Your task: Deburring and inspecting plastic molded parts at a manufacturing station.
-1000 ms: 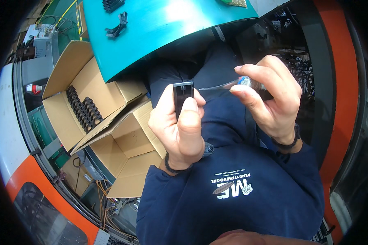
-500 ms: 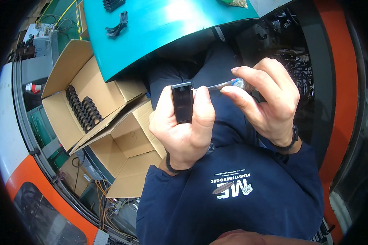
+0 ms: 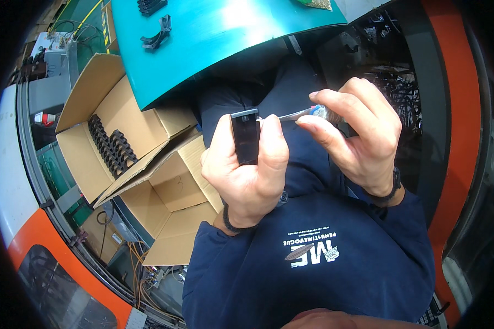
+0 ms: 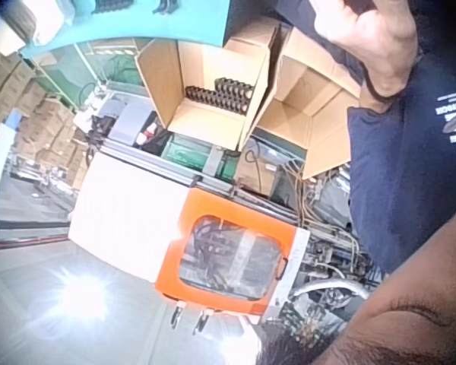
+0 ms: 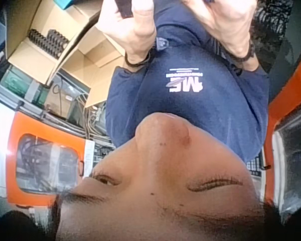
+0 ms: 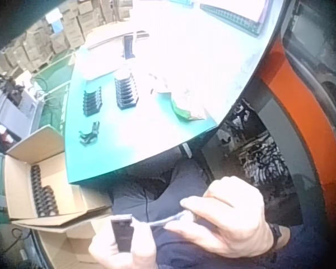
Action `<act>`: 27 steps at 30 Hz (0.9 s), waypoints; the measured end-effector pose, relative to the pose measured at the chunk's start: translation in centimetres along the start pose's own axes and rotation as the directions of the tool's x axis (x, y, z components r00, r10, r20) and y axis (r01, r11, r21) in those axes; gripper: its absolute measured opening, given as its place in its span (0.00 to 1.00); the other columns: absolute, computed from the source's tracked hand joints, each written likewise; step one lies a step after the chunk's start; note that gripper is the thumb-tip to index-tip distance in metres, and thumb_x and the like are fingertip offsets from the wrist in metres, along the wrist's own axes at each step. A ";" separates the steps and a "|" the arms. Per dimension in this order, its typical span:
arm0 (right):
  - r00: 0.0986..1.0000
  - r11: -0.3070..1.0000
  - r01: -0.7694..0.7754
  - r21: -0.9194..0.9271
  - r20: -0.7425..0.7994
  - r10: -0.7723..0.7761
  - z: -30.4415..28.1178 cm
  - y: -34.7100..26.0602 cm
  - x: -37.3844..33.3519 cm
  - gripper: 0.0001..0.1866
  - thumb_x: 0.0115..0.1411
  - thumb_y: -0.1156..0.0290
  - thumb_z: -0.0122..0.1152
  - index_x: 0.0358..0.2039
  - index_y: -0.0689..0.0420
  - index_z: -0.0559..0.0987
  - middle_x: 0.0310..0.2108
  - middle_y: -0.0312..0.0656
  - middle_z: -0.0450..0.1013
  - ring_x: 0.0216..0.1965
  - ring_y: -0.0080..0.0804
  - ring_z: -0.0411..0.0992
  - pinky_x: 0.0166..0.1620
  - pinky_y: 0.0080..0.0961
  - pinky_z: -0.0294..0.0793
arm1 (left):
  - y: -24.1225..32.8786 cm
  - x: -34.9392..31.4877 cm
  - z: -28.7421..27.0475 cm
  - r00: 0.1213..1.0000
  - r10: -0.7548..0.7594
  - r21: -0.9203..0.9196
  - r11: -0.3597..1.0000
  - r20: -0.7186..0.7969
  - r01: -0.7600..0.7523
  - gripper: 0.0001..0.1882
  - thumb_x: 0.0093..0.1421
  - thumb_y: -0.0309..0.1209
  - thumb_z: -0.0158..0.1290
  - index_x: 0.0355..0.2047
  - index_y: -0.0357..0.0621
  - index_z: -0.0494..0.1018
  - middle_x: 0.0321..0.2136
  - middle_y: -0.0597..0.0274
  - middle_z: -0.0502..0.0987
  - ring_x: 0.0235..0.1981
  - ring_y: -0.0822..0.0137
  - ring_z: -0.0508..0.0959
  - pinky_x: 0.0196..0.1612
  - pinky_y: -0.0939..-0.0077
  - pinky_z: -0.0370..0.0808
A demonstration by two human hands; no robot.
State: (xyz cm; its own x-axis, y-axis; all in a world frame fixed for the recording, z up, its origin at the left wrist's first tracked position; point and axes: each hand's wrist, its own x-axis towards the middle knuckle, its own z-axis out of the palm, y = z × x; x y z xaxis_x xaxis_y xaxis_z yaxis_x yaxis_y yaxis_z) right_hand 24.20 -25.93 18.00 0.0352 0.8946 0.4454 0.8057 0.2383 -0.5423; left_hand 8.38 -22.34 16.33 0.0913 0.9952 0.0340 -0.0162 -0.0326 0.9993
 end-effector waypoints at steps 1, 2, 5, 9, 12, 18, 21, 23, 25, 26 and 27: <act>1.000 1.000 -0.001 0.002 -0.004 0.001 0.0 -0.1 0.0 0.17 0.44 0.69 0.74 0.31 0.64 0.79 0.20 0.39 0.68 0.18 0.25 0.66 0.21 0.20 0.62 | 0.0 -0.1 0.0 1.000 -0.001 -0.007 1.000 -0.006 0.001 0.10 0.54 0.26 0.58 0.23 0.37 0.69 0.14 0.71 0.69 0.16 0.82 0.68 0.20 0.87 0.63; 1.000 1.000 -0.006 0.008 -0.004 0.006 0.1 0.0 0.0 0.17 0.44 0.69 0.73 0.31 0.64 0.79 0.20 0.39 0.68 0.18 0.25 0.66 0.21 0.20 0.62 | 0.0 0.0 0.0 1.000 -0.004 0.001 1.000 -0.004 0.004 0.10 0.54 0.26 0.58 0.22 0.37 0.69 0.14 0.71 0.69 0.16 0.82 0.68 0.20 0.86 0.64; 1.000 1.000 -0.011 0.016 -0.011 0.011 0.2 0.2 0.1 0.16 0.44 0.69 0.73 0.31 0.64 0.79 0.20 0.39 0.68 0.18 0.25 0.65 0.21 0.20 0.62 | -0.1 0.1 0.0 1.000 -0.030 0.012 0.999 -0.005 0.030 0.10 0.55 0.26 0.58 0.22 0.37 0.69 0.14 0.71 0.69 0.17 0.82 0.67 0.21 0.86 0.63; 0.993 0.996 -0.083 -0.022 -0.088 0.081 0.5 0.2 -0.1 0.15 0.42 0.66 0.74 0.28 0.59 0.79 0.20 0.37 0.68 0.21 0.31 0.66 0.24 0.25 0.64 | -0.7 0.2 0.0 0.998 -0.070 -0.044 0.997 -0.006 0.070 0.11 0.58 0.27 0.56 0.22 0.36 0.69 0.15 0.71 0.68 0.18 0.82 0.65 0.22 0.86 0.61; 0.979 0.985 -0.172 0.009 -0.108 0.172 0.3 1.3 -0.8 0.13 0.44 0.68 0.73 0.27 0.60 0.79 0.20 0.39 0.68 0.21 0.32 0.66 0.25 0.26 0.64 | -1.9 2.3 0.8 0.998 -0.049 -0.046 0.998 -0.028 0.048 0.16 0.65 0.34 0.50 0.22 0.37 0.68 0.17 0.69 0.67 0.13 0.83 0.59 0.17 0.88 0.52; 0.933 0.941 -0.335 0.052 -0.125 0.339 0.1 2.4 -2.3 0.09 0.49 0.73 0.69 0.28 0.63 0.78 0.21 0.43 0.69 0.23 0.35 0.68 0.26 0.27 0.65 | -10.6 14.0 1.0 0.976 0.205 0.469 0.857 0.075 -0.216 0.12 0.61 0.35 0.51 0.27 0.38 0.72 0.15 0.61 0.70 0.17 0.72 0.70 0.22 0.76 0.65; 0.894 0.903 -0.425 0.058 -0.130 0.429 -0.4 3.1 -3.3 0.08 0.50 0.73 0.68 0.27 0.63 0.78 0.21 0.44 0.70 0.22 0.36 0.68 0.27 0.28 0.65 | -13.7 20.0 2.4 0.965 0.189 0.658 0.707 0.181 -0.261 0.14 0.55 0.39 0.52 0.32 0.40 0.74 0.25 0.47 0.77 0.29 0.46 0.77 0.35 0.58 0.71; 0.860 0.870 -0.488 0.077 -0.132 0.494 -0.4 3.9 -4.2 0.08 0.51 0.72 0.67 0.27 0.63 0.78 0.20 0.44 0.69 0.22 0.35 0.68 0.26 0.27 0.65 | -16.9 23.4 2.4 0.877 0.275 0.621 0.625 0.393 -0.474 0.15 0.54 0.36 0.53 0.36 0.36 0.72 0.31 0.45 0.77 0.34 0.46 0.76 0.39 0.58 0.72; 0.826 0.833 -0.546 0.086 -0.112 0.553 -0.3 4.6 -4.6 0.09 0.52 0.71 0.66 0.27 0.63 0.78 0.20 0.44 0.68 0.22 0.35 0.68 0.26 0.28 0.65 | -20.2 26.7 2.1 0.756 0.383 0.602 0.457 0.531 -0.654 0.16 0.54 0.34 0.54 0.38 0.34 0.71 0.33 0.44 0.76 0.36 0.45 0.76 0.42 0.58 0.72; 0.814 0.821 -0.565 0.086 -0.106 0.571 -0.2 5.0 -5.0 0.09 0.52 0.70 0.66 0.27 0.63 0.78 0.20 0.43 0.69 0.22 0.35 0.68 0.26 0.28 0.65 | -20.2 27.8 2.0 0.695 0.414 0.567 0.402 0.588 -0.719 0.16 0.53 0.32 0.54 0.38 0.33 0.71 0.33 0.44 0.76 0.37 0.45 0.76 0.42 0.58 0.72; 0.815 0.821 -0.562 0.098 -0.102 0.570 -0.1 5.2 -5.2 0.09 0.52 0.70 0.66 0.27 0.63 0.78 0.21 0.44 0.69 0.22 0.35 0.69 0.26 0.28 0.65 | -20.2 28.7 2.0 0.630 0.439 0.529 0.343 0.640 -0.776 0.16 0.53 0.31 0.55 0.39 0.33 0.71 0.33 0.44 0.76 0.38 0.45 0.75 0.43 0.58 0.72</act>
State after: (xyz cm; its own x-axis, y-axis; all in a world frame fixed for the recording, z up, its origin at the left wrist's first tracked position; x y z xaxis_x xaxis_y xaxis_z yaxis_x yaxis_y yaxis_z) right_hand 28.31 -29.35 12.93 0.5480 0.8268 0.1268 0.5841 -0.2697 -0.7655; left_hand 13.31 6.74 -2.82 0.6882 0.5541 0.4685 0.4501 -0.8324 0.3233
